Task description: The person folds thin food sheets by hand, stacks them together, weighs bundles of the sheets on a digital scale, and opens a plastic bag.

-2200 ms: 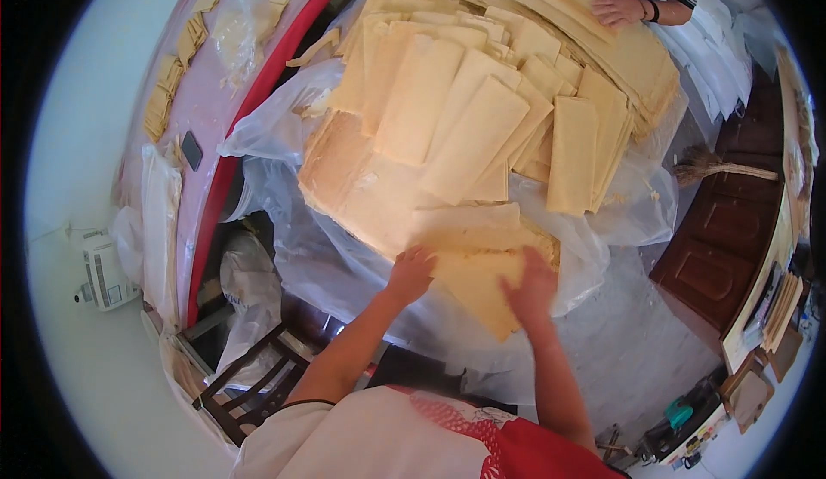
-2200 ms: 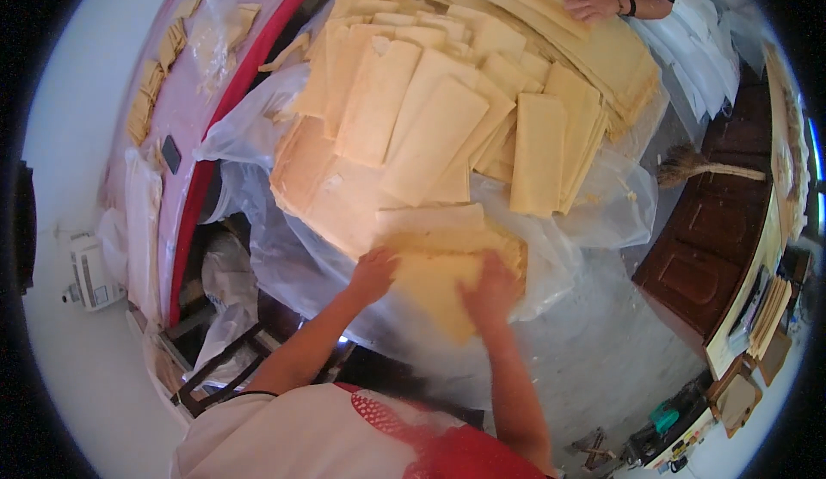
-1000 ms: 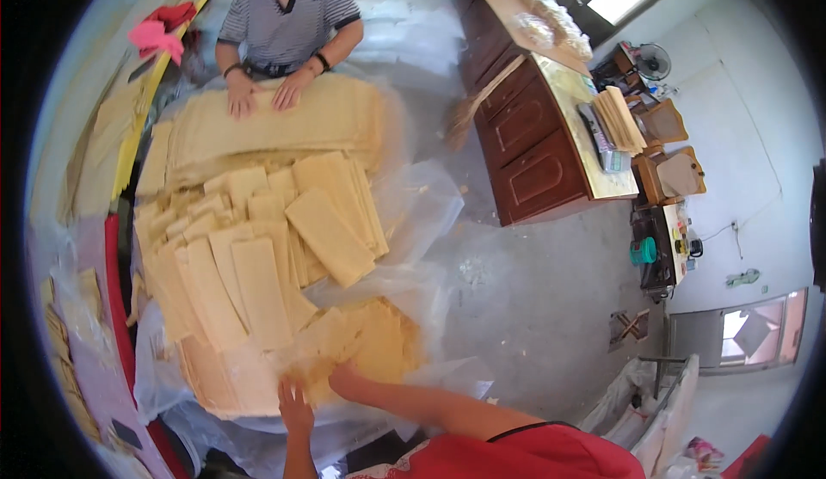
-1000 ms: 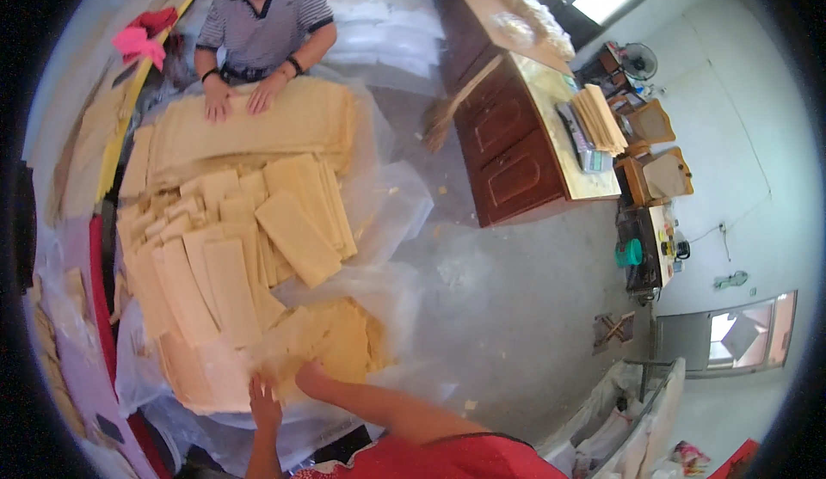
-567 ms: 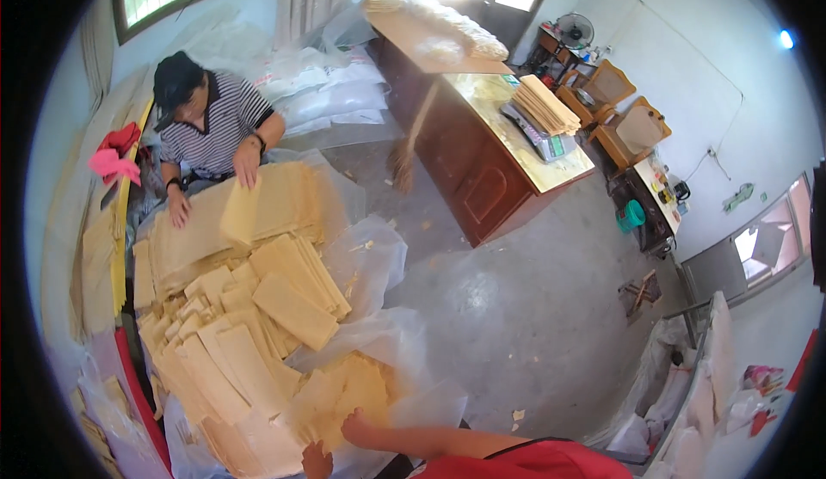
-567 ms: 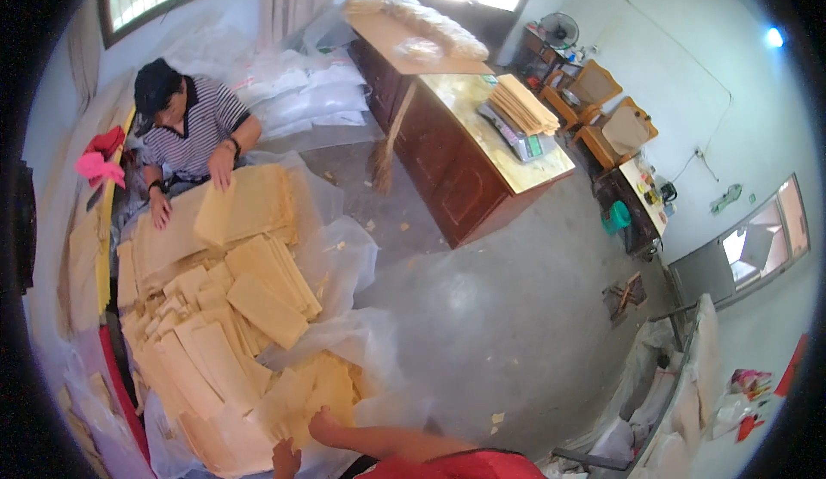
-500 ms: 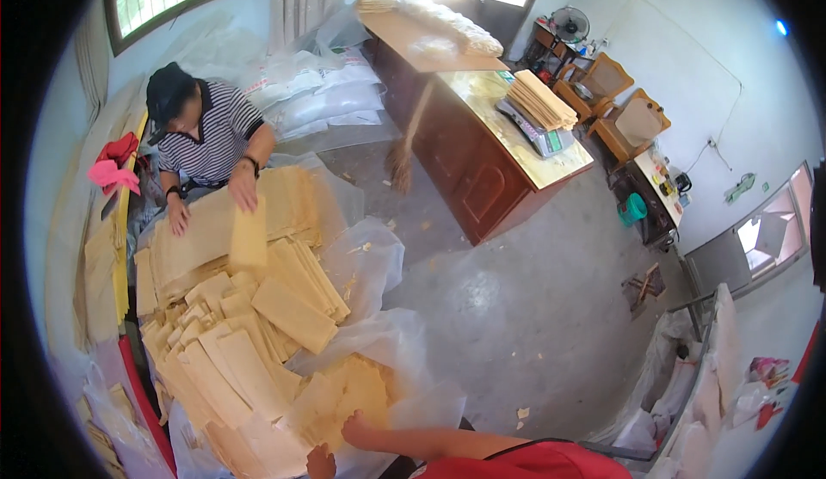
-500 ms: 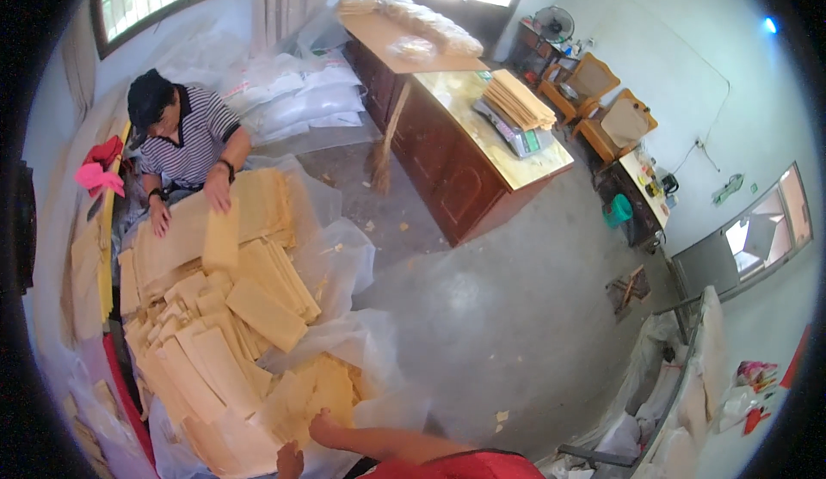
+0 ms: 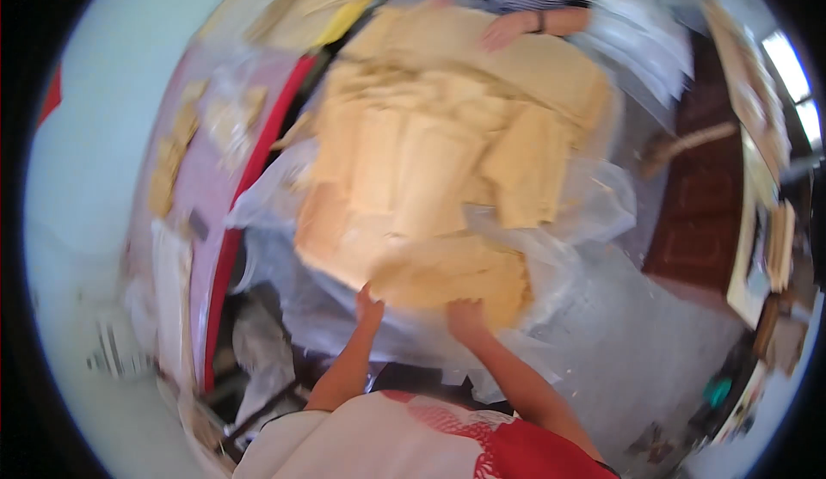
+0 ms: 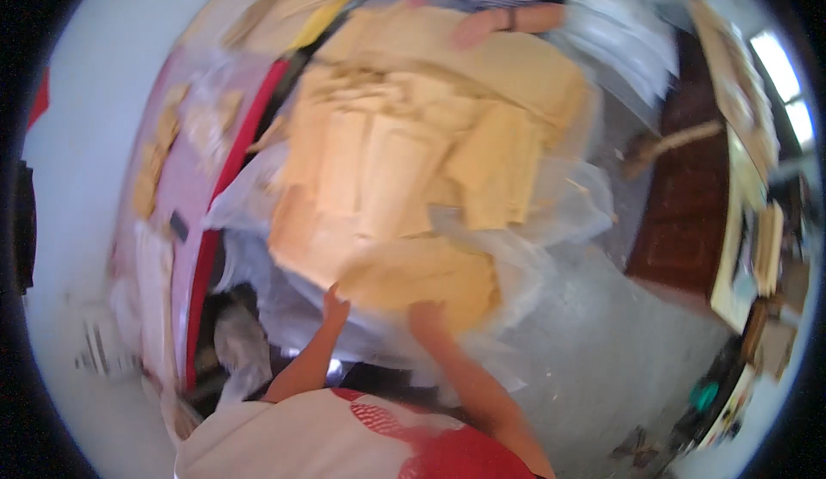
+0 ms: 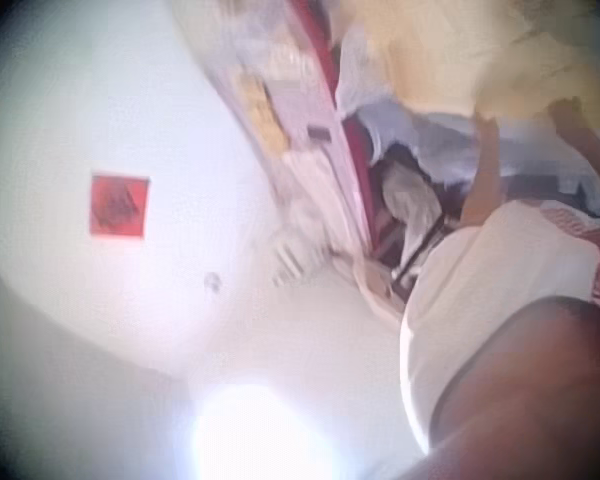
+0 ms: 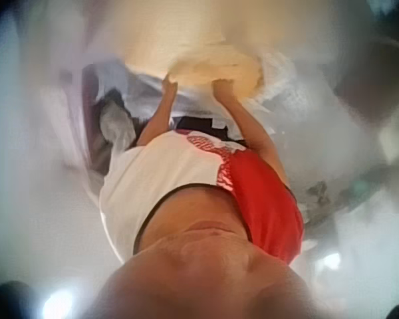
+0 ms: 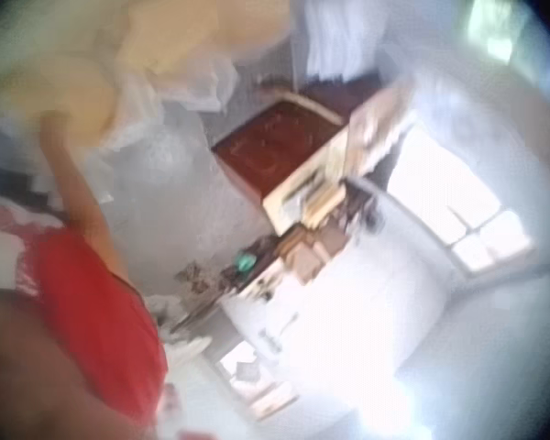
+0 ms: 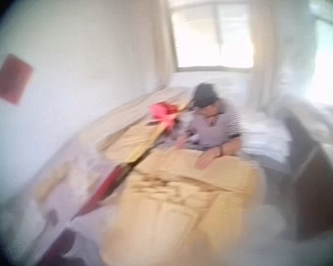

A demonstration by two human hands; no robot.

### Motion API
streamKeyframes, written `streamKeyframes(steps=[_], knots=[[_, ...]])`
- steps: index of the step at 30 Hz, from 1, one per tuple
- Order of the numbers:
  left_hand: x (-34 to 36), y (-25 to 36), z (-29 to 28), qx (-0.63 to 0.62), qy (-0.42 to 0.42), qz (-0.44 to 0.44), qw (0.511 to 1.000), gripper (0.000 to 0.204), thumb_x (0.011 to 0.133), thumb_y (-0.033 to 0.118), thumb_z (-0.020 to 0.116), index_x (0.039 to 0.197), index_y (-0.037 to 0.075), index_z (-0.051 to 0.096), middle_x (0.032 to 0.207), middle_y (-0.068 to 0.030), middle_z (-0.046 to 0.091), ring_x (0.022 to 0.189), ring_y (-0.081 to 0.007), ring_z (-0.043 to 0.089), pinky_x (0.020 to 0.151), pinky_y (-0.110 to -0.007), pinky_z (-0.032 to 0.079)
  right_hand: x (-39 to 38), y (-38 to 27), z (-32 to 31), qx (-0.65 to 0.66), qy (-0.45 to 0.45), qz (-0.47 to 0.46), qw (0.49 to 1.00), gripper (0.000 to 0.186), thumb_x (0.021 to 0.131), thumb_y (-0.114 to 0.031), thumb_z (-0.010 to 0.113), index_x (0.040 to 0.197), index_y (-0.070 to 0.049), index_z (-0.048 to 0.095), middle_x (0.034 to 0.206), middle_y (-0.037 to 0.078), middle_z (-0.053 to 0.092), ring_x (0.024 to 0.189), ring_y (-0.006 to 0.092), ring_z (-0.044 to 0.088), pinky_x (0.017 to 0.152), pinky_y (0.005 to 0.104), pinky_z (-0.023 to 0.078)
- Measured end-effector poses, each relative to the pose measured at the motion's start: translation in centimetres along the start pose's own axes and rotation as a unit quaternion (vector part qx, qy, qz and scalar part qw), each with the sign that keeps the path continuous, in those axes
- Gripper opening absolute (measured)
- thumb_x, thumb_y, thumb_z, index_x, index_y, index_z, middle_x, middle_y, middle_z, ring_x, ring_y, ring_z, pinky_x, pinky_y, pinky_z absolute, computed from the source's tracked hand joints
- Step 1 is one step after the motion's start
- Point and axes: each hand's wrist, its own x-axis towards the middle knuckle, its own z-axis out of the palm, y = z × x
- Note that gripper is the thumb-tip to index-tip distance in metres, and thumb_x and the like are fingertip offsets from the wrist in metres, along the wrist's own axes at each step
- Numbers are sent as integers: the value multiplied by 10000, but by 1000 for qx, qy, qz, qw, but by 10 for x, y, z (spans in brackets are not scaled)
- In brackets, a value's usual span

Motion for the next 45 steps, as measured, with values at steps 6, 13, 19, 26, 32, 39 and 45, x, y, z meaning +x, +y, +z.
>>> streamKeyframes(steps=[6,13,19,26,32,39,45], knots=[[18,-86,32,-328,-27,-155,931,579,736,74,606,1276,169,417,931,-54,538,727,-150,532,596,-330,477,8,-8,-37,41,-121,-53,990,139,765,-144,502,845,-106,609,829,90,632,825,251,620,746,459,436],[0,-6,8,-449,-57,-121,883,358,752,67,604,1098,156,573,796,-21,555,662,-119,526,553,-283,455,15,9,-41,7,-115,-53,992,116,783,-173,503,759,-106,595,754,80,623,708,269,625,662,429,460],[-9,-3,18,-485,-48,-136,863,251,737,97,617,987,113,632,790,-22,597,657,-114,549,563,-271,458,29,26,-40,18,-183,-34,982,180,817,-208,496,771,-89,623,794,116,641,735,299,626,656,432,474],[16,-10,35,-365,14,-245,898,37,706,114,658,718,98,690,607,31,608,513,-64,515,476,-227,417,45,118,-79,181,-65,80,978,242,864,-254,489,791,-69,628,789,174,629,782,362,602,660,440,466],[22,-21,39,-410,-22,-260,874,48,690,88,673,734,91,692,615,24,611,509,-63,507,461,-228,405,11,160,-157,380,25,169,909,274,857,-218,524,774,41,564,697,196,605,661,376,580,596,433,421],[9,-5,14,-389,-7,-247,887,76,701,51,636,753,79,685,638,6,614,510,-70,504,450,-224,394,-51,120,-162,50,-71,34,996,256,839,-136,504,1046,-19,599,1005,180,609,902,327,578,711,450,442],[-3,43,-44,-467,-17,-203,860,124,756,29,558,813,65,662,645,11,584,544,-65,488,477,-228,375,-46,38,-26,186,-8,-127,974,395,766,-266,608,1050,9,583,1056,212,579,1077,374,488,940,474,338]])
